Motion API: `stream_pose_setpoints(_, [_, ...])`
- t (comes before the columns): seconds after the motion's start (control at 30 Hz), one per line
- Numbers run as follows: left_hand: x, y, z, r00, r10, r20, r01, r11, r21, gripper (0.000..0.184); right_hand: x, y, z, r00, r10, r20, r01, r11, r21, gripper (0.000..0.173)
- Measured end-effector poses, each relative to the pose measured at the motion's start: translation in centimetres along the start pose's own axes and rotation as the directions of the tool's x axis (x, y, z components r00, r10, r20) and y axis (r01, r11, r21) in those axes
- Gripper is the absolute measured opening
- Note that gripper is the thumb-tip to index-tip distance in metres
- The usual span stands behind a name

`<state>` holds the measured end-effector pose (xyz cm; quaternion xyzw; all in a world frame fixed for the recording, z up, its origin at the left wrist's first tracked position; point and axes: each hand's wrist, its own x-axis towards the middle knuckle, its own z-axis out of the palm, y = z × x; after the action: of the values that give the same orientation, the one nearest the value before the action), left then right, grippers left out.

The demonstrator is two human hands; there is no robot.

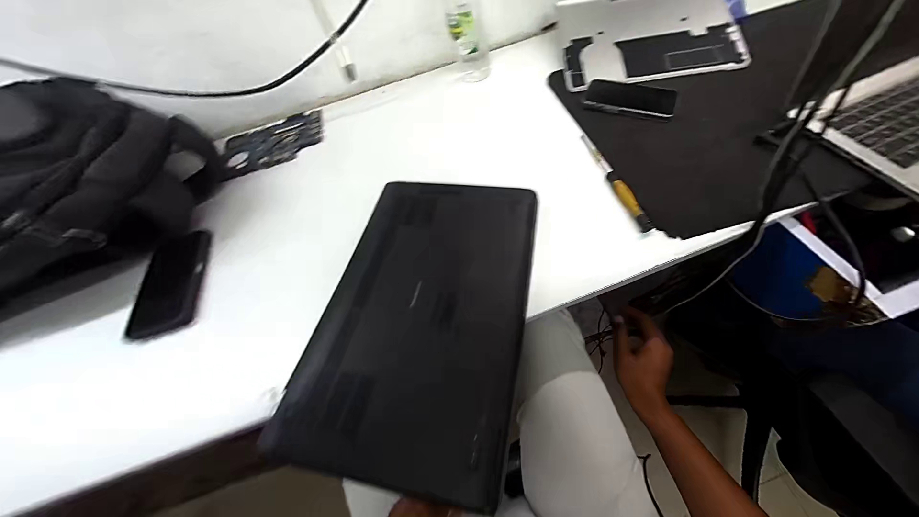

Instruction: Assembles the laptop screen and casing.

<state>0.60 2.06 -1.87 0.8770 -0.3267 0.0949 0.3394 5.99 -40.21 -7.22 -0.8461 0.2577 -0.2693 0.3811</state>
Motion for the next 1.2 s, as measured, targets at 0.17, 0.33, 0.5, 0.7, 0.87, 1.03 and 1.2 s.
stream_pose_setpoints(0.17, [2.3, 2.6, -1.5, 0.987, 0.001, -0.164, 0.003, 1.000, 0.028, 0.021, -4.4, -7.4, -4.3, 0.968, -0.252, 0.004, 0.249, 0.958, 0.143, 0.028])
stream_pose_setpoints(0.33, [7.9, 5.4, -4.2, 0.926, 0.171, -0.337, -0.093, 0.967, 0.237, 0.033, -6.7, -14.3, -5.7, 0.836, -0.394, 0.382, 0.212, 0.874, 0.437, 0.026])
stream_pose_setpoints(0.5, [11.3, 6.9, -5.7, 0.946, 0.276, -0.172, -0.208, 0.920, 0.334, 0.035, -8.4, -17.7, -5.8, 0.542, -0.348, 0.765, -0.366, 0.722, 0.587, 0.027])
stream_pose_setpoints(0.7, [13.1, 8.5, -7.6, 0.906, 0.418, 0.060, -0.405, 0.819, 0.407, 0.028, -9.7, -19.1, -5.9, 0.560, -0.291, 0.776, -0.506, 0.621, 0.599, 0.020])
stream_pose_setpoints(0.87, [14.0, 9.6, -8.0, 0.879, 0.448, 0.165, -0.472, 0.766, 0.435, 0.028, -10.0, -19.5, -5.9, 0.596, -0.254, 0.762, -0.524, 0.596, 0.609, 0.017])
stream_pose_setpoints(1.03, [14.5, 10.6, -8.0, 0.877, 0.427, 0.221, -0.480, 0.747, 0.461, 0.028, -10.0, -19.3, -6.0, 0.594, -0.265, 0.759, -0.518, 0.596, 0.613, 0.018])
stream_pose_setpoints(1.2, [14.4, 10.7, -7.9, 0.880, 0.422, 0.219, -0.474, 0.748, 0.464, 0.028, -9.9, -19.5, -6.0, 0.597, -0.259, 0.759, -0.524, 0.591, 0.614, 0.017])
